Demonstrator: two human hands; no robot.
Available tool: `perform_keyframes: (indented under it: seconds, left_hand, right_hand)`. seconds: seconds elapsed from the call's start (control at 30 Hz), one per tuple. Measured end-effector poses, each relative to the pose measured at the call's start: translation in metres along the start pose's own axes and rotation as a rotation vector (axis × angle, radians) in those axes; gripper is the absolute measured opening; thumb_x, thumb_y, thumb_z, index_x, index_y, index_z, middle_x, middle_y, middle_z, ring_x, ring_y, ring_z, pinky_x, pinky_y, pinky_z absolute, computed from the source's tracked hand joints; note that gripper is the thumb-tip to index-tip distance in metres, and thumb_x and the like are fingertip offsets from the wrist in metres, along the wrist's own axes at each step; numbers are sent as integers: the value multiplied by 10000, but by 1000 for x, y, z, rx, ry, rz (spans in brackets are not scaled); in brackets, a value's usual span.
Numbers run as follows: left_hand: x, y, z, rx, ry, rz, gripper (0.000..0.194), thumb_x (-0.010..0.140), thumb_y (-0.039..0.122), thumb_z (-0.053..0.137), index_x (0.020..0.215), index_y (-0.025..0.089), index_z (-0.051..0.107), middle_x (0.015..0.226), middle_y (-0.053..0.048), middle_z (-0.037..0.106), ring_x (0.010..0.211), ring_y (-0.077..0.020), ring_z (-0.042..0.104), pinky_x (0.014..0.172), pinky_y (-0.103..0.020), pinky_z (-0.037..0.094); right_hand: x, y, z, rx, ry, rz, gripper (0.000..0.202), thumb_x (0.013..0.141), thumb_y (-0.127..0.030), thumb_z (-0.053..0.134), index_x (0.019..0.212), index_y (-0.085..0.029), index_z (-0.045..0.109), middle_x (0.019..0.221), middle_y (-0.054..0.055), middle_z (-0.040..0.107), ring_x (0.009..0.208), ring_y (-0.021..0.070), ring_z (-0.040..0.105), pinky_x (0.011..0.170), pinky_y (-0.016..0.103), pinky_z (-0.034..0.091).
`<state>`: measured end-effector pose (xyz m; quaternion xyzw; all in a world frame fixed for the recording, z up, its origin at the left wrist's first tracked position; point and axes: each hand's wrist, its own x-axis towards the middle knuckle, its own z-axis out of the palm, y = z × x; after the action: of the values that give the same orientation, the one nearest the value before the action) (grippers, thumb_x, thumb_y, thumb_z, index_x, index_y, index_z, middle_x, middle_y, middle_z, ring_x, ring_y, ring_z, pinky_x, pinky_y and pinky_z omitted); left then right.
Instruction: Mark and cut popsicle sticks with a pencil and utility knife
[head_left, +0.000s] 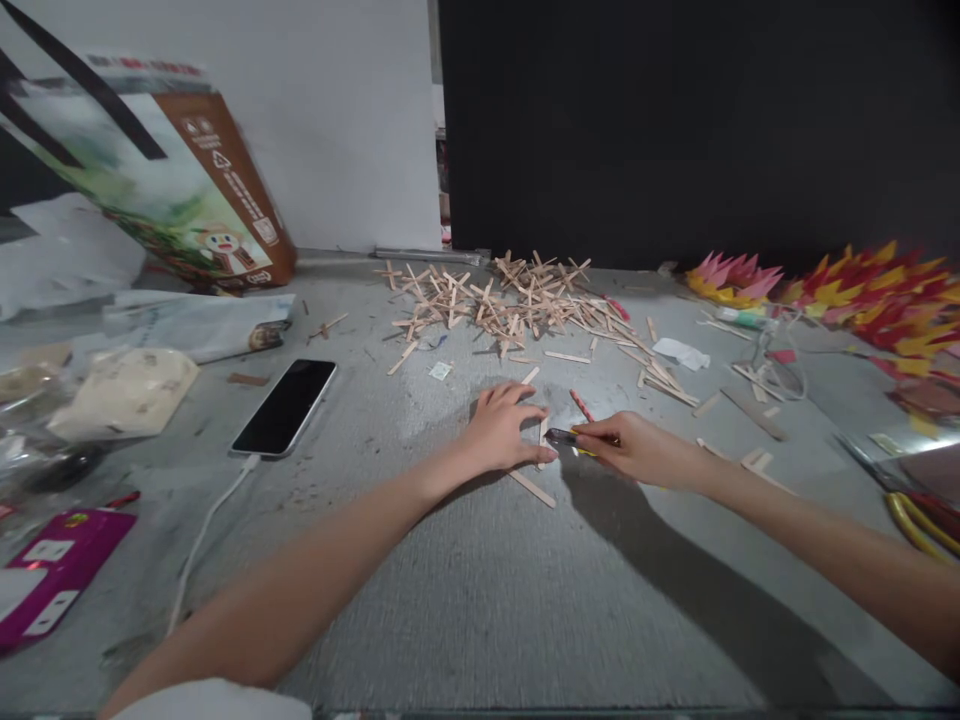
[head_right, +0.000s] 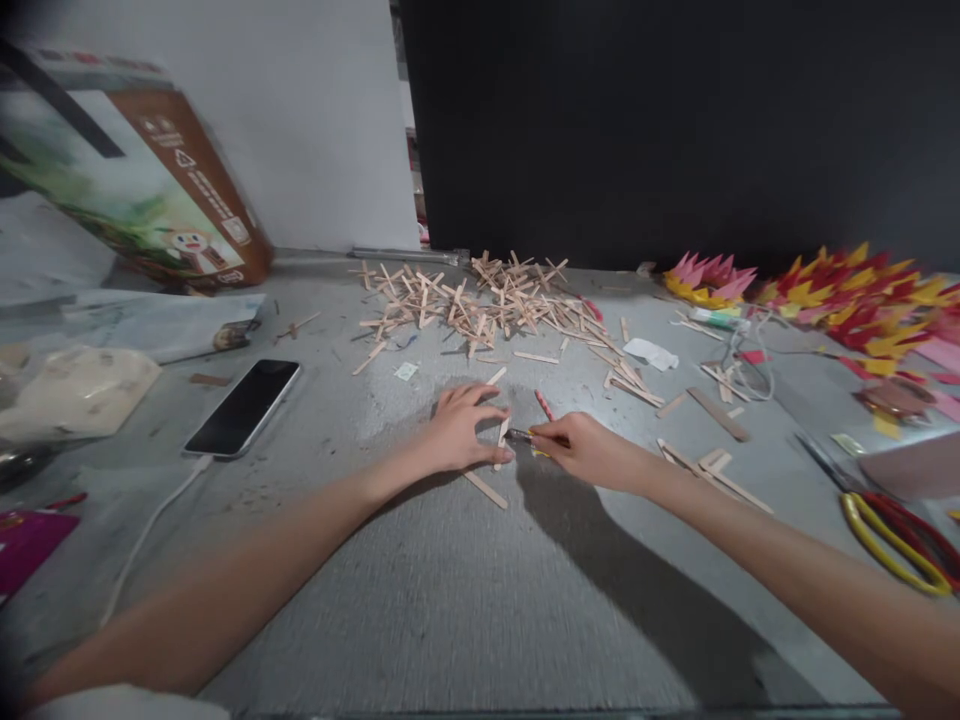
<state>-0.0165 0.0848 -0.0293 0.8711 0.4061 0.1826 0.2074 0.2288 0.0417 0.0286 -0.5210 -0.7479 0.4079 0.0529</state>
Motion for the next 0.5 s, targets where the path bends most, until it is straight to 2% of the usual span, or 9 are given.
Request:
perform_keyframes:
  seconds: [0.1, 0.23, 0.37, 0.5]
  left_hand:
    - [0, 1, 0, 14, 5, 13, 627, 740, 629, 855, 1252, 279, 762, 1534, -101, 552, 1472, -370, 409, 1183, -550, 329]
    - [0, 2, -1, 10, 4, 7, 634, 728, 633, 862, 1241, 273, 766, 1534, -98, 556, 1467, -369, 416, 1183, -554, 328]
    - [1, 0, 2, 16, 12, 11, 637, 733, 651, 849, 1245, 282, 762, 1542, -93, 552, 1473, -364, 411, 1186, -556, 323]
    - [0, -3, 5, 11, 16, 21, 660, 729, 675, 840, 1256, 285, 757, 1547, -94, 544, 1474, -367, 410, 1188, -563, 316]
  right_hand:
    - [-1, -2, 0, 179, -51, 145, 478, 973, -642, 520, 770, -210, 548, 565, -68, 394, 399, 84, 381, 387, 210, 278]
    - [-2, -2, 0, 423, -105, 316, 524, 899, -721, 626, 817, -213, 529, 631, -74, 439, 385, 35, 274, 338, 186, 177]
    - [-2, -1, 1, 611, -138, 415, 489, 864, -665, 721, 848, -203, 561, 649, -67, 470, 396, 18, 225, 341, 180, 126]
    - [-2, -3, 1, 711, -136, 449, 436, 853, -589, 763, 854, -195, 577, 646, -62, 479, 397, 16, 203, 346, 190, 111]
